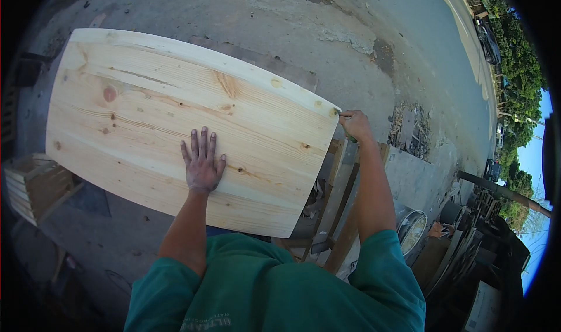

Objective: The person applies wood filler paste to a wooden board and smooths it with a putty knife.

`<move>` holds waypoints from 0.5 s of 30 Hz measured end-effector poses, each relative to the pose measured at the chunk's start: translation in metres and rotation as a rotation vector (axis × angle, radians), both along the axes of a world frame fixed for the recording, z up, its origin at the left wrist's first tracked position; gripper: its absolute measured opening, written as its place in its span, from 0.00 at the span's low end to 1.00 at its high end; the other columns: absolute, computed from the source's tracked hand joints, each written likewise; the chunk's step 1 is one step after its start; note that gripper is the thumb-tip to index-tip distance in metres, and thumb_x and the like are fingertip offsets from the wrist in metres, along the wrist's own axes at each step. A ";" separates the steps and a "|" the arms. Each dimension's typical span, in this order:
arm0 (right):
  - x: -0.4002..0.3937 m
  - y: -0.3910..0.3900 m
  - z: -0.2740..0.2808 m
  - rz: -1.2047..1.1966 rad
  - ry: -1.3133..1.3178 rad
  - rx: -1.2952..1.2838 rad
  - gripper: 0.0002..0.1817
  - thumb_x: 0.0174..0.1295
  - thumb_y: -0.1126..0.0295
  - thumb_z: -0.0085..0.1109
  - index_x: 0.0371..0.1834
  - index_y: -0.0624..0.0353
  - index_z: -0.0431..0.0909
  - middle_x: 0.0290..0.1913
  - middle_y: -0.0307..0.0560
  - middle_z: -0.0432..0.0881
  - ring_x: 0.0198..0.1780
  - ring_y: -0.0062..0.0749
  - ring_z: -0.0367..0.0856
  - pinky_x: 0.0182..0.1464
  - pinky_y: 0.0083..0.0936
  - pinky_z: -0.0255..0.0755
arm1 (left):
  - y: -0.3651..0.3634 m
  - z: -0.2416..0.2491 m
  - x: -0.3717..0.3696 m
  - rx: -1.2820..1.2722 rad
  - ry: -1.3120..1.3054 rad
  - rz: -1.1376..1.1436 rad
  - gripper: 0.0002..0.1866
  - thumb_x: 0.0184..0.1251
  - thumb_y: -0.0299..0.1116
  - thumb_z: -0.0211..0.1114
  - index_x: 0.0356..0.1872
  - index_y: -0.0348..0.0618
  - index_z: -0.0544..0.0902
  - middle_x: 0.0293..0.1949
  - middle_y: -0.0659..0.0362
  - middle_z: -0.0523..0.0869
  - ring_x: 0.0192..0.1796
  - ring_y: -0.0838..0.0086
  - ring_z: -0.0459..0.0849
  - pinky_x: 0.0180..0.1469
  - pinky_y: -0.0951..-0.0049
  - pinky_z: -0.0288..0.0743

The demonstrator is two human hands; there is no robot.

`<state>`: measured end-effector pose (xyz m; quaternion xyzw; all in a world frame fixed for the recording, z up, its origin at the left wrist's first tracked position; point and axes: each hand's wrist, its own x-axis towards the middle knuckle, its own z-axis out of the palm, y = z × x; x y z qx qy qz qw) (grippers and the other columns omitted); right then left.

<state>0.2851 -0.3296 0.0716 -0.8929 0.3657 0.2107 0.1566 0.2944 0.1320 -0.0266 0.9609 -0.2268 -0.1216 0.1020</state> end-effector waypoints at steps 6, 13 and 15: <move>-0.008 0.045 0.029 0.176 0.223 0.072 0.21 0.56 0.58 0.67 0.52 0.52 0.90 0.50 0.57 0.89 0.52 0.52 0.87 0.61 0.37 0.78 | -0.001 -0.001 0.002 0.001 -0.001 -0.001 0.38 0.77 0.55 0.46 0.83 0.52 0.53 0.85 0.56 0.46 0.86 0.55 0.37 0.83 0.40 0.26; -0.024 0.062 0.015 0.154 0.183 0.078 0.22 0.58 0.57 0.68 0.56 0.48 0.88 0.55 0.55 0.88 0.57 0.51 0.85 0.64 0.39 0.77 | -0.001 -0.001 0.001 0.033 0.006 0.001 0.38 0.78 0.56 0.44 0.84 0.54 0.52 0.86 0.59 0.44 0.86 0.56 0.37 0.83 0.39 0.25; -0.047 0.073 0.014 0.193 0.229 0.086 0.23 0.58 0.56 0.69 0.57 0.47 0.87 0.57 0.55 0.87 0.59 0.50 0.84 0.65 0.40 0.76 | -0.001 -0.001 -0.001 0.029 0.009 0.002 0.38 0.78 0.56 0.44 0.84 0.54 0.52 0.86 0.59 0.45 0.86 0.56 0.37 0.83 0.39 0.25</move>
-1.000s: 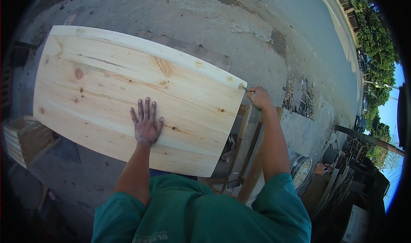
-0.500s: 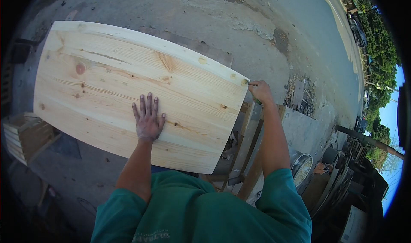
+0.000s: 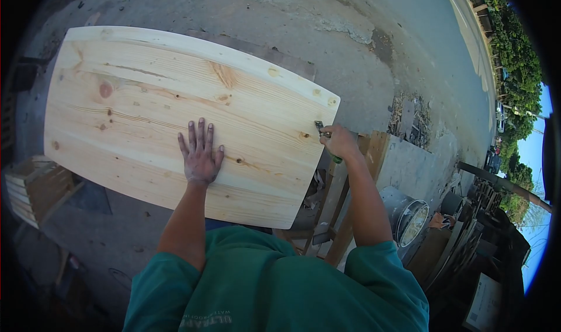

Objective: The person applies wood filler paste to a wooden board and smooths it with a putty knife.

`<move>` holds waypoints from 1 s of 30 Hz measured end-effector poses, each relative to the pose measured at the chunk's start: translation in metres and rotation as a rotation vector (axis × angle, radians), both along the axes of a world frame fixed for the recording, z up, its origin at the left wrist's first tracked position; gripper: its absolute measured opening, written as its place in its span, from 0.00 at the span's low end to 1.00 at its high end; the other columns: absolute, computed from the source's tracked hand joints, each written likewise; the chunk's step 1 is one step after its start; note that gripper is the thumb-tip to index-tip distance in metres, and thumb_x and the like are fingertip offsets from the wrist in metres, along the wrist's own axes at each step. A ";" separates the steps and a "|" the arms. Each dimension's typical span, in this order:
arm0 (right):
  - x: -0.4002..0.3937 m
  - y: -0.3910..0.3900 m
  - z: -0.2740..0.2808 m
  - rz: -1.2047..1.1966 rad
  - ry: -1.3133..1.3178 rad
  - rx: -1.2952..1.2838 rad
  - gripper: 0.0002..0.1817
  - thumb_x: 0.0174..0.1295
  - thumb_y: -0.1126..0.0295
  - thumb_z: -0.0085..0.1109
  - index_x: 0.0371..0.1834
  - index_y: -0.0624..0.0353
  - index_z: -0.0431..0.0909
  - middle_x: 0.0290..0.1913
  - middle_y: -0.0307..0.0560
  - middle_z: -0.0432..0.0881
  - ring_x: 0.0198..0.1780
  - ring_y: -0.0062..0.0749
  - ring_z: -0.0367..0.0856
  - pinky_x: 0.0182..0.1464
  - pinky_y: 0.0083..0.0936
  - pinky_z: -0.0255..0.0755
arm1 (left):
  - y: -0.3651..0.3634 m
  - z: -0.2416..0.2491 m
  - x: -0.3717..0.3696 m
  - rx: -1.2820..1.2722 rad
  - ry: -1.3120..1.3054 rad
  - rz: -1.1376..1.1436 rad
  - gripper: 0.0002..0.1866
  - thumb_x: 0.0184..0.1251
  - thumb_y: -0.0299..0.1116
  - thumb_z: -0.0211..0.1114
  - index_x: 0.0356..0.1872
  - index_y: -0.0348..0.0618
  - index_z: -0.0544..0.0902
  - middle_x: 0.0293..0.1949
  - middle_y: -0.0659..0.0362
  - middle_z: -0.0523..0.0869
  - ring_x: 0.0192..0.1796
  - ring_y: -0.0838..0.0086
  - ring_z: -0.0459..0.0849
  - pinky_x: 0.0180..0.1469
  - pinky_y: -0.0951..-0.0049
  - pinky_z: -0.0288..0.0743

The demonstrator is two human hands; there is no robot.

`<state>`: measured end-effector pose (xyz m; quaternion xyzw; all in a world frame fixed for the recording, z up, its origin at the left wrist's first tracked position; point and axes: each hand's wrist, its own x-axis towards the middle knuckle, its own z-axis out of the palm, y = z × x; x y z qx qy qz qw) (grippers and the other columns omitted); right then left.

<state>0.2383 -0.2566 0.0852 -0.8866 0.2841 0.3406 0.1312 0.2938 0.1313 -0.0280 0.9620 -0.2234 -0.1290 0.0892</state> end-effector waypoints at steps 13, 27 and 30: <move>0.016 -0.053 -0.014 -0.078 -0.157 -0.099 0.21 0.58 0.56 0.68 0.53 0.49 0.89 0.50 0.56 0.89 0.54 0.51 0.87 0.60 0.39 0.79 | 0.000 -0.002 0.000 0.003 -0.022 -0.003 0.38 0.78 0.56 0.44 0.84 0.54 0.53 0.86 0.59 0.46 0.86 0.57 0.37 0.83 0.39 0.27; -0.031 0.064 0.024 -0.005 -0.180 -0.027 0.22 0.59 0.58 0.67 0.58 0.48 0.87 0.52 0.56 0.87 0.54 0.51 0.85 0.59 0.43 0.78 | -0.001 -0.002 0.000 0.027 -0.023 -0.005 0.38 0.78 0.57 0.43 0.84 0.55 0.52 0.86 0.59 0.44 0.86 0.58 0.35 0.83 0.40 0.24; -0.040 0.075 -0.003 0.019 -0.193 -0.034 0.23 0.61 0.58 0.67 0.59 0.49 0.86 0.50 0.57 0.87 0.53 0.51 0.85 0.57 0.44 0.79 | 0.000 -0.004 -0.002 0.019 -0.031 -0.006 0.38 0.78 0.57 0.43 0.84 0.55 0.52 0.86 0.59 0.44 0.86 0.57 0.35 0.83 0.41 0.24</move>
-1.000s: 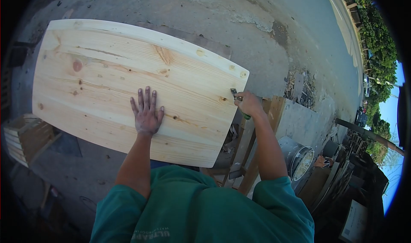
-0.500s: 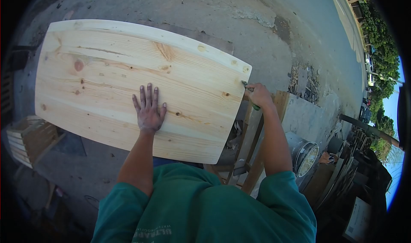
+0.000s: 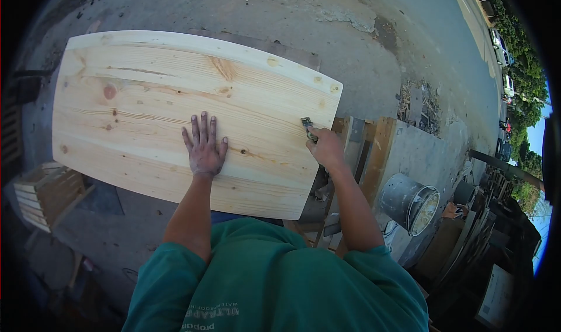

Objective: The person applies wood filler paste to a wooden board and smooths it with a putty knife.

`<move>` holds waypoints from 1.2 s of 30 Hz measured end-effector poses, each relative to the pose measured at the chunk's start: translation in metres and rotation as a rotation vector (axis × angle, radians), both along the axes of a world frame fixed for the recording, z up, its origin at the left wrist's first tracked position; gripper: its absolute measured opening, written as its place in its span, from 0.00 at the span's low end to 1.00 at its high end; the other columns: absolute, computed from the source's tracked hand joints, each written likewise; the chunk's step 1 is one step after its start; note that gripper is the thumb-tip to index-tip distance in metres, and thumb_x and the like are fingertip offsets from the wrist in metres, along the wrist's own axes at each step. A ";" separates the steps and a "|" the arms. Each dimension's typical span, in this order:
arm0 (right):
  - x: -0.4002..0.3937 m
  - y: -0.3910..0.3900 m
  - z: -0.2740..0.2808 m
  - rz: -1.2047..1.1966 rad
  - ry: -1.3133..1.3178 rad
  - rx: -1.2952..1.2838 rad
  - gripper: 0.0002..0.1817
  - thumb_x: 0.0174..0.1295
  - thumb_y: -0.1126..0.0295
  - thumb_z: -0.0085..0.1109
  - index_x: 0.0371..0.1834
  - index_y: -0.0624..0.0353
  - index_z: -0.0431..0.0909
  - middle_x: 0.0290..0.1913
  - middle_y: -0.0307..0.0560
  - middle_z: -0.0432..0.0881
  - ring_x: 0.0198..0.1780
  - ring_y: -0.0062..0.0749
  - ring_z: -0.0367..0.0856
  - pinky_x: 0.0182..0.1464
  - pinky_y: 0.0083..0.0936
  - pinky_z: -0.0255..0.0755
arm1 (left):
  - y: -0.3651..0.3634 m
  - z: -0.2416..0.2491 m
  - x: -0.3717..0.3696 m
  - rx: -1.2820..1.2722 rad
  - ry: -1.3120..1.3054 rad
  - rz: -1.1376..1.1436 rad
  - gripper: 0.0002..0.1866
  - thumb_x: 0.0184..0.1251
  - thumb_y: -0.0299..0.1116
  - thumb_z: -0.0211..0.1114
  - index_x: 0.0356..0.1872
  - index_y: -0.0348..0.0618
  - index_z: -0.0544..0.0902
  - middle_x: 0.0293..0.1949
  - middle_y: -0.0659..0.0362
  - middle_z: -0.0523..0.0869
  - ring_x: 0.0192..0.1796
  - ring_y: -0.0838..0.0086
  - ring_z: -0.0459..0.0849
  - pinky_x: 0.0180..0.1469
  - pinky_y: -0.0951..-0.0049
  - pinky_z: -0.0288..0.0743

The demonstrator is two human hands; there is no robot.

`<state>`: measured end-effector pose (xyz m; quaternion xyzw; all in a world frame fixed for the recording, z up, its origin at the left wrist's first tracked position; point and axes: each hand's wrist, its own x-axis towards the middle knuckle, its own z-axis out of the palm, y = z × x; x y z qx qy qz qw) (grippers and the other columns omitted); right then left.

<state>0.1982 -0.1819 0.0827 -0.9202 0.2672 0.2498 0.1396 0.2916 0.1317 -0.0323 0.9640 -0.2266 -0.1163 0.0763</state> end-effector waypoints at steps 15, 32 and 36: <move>-0.003 0.001 0.008 0.020 0.124 0.054 0.22 0.58 0.57 0.70 0.55 0.52 0.88 0.52 0.57 0.88 0.53 0.50 0.87 0.60 0.40 0.80 | 0.000 0.001 0.001 0.013 0.015 0.005 0.38 0.78 0.57 0.43 0.84 0.55 0.52 0.86 0.60 0.44 0.86 0.58 0.35 0.83 0.40 0.24; -0.002 -0.024 0.028 -0.017 0.197 0.072 0.23 0.58 0.56 0.70 0.55 0.51 0.88 0.53 0.55 0.88 0.55 0.51 0.86 0.62 0.41 0.78 | -0.001 0.004 0.002 0.005 0.026 0.008 0.38 0.78 0.58 0.43 0.84 0.55 0.51 0.86 0.60 0.43 0.86 0.58 0.36 0.83 0.41 0.24; -0.013 -0.029 0.010 -0.088 0.100 0.045 0.22 0.58 0.56 0.70 0.54 0.50 0.89 0.53 0.55 0.88 0.56 0.51 0.85 0.62 0.41 0.78 | -0.001 0.002 0.002 0.014 0.019 0.006 0.38 0.78 0.57 0.43 0.84 0.55 0.51 0.86 0.60 0.43 0.86 0.58 0.36 0.83 0.41 0.24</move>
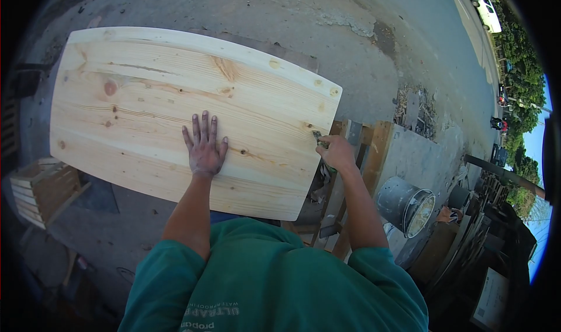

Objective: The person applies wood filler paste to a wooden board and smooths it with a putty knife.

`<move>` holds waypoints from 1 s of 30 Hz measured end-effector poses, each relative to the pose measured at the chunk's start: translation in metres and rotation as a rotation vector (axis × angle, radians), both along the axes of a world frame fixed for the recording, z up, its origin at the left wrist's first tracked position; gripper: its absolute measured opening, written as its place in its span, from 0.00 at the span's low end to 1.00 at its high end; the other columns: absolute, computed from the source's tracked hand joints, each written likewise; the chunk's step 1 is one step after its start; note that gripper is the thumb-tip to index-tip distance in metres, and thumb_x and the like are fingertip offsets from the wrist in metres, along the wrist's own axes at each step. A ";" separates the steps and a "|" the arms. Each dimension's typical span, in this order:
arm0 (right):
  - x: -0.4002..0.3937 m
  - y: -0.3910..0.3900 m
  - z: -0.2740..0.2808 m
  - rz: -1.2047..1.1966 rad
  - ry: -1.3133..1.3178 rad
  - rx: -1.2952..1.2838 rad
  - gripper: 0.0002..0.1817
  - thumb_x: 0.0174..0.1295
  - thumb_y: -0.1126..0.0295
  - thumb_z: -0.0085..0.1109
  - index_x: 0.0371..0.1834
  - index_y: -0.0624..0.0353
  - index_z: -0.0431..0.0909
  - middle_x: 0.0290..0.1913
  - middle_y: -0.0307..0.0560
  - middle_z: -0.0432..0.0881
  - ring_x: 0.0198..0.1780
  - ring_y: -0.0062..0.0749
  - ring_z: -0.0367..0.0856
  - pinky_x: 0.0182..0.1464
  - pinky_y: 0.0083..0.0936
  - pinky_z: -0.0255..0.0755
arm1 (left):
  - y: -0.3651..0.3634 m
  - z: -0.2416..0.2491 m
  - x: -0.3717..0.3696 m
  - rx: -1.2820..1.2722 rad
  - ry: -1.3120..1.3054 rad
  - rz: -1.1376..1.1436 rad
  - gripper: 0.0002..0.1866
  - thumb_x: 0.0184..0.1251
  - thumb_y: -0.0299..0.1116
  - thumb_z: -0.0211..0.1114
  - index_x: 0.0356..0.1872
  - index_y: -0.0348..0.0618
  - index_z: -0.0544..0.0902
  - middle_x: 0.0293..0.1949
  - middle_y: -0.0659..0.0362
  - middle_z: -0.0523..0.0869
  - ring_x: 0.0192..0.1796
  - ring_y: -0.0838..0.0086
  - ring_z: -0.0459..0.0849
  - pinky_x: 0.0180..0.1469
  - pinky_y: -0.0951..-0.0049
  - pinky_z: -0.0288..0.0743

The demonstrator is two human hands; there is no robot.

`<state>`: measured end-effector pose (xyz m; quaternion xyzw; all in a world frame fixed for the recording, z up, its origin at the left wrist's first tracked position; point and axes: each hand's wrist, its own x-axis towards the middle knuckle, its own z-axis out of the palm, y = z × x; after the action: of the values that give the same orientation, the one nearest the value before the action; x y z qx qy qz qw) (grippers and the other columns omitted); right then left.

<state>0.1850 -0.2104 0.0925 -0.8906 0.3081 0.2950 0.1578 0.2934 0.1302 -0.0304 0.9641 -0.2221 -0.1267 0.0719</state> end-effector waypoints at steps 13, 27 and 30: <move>-0.026 0.025 -0.019 -0.052 -0.068 -0.025 0.24 0.58 0.59 0.69 0.59 0.49 0.87 0.53 0.56 0.88 0.55 0.52 0.86 0.61 0.42 0.79 | 0.000 0.002 -0.002 -0.028 -0.005 -0.002 0.38 0.78 0.55 0.44 0.84 0.53 0.53 0.86 0.58 0.44 0.86 0.57 0.36 0.83 0.41 0.24; -0.018 0.018 0.001 -0.012 0.069 0.051 0.23 0.56 0.55 0.71 0.54 0.49 0.89 0.53 0.55 0.89 0.55 0.50 0.87 0.61 0.40 0.79 | -0.002 0.011 0.001 -0.024 0.024 0.007 0.37 0.78 0.56 0.43 0.84 0.53 0.53 0.86 0.57 0.45 0.86 0.57 0.36 0.83 0.42 0.24; -0.005 0.010 0.011 -0.005 0.082 0.048 0.22 0.57 0.55 0.71 0.54 0.49 0.89 0.52 0.54 0.89 0.55 0.50 0.87 0.60 0.41 0.80 | -0.001 0.012 0.000 -0.004 0.014 -0.005 0.37 0.78 0.56 0.43 0.83 0.52 0.53 0.86 0.58 0.45 0.86 0.57 0.36 0.83 0.42 0.24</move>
<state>0.1804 -0.2002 0.1040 -0.8729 0.3095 0.3380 0.1673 0.2937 0.1294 -0.0184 0.9624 -0.2242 -0.1333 0.0752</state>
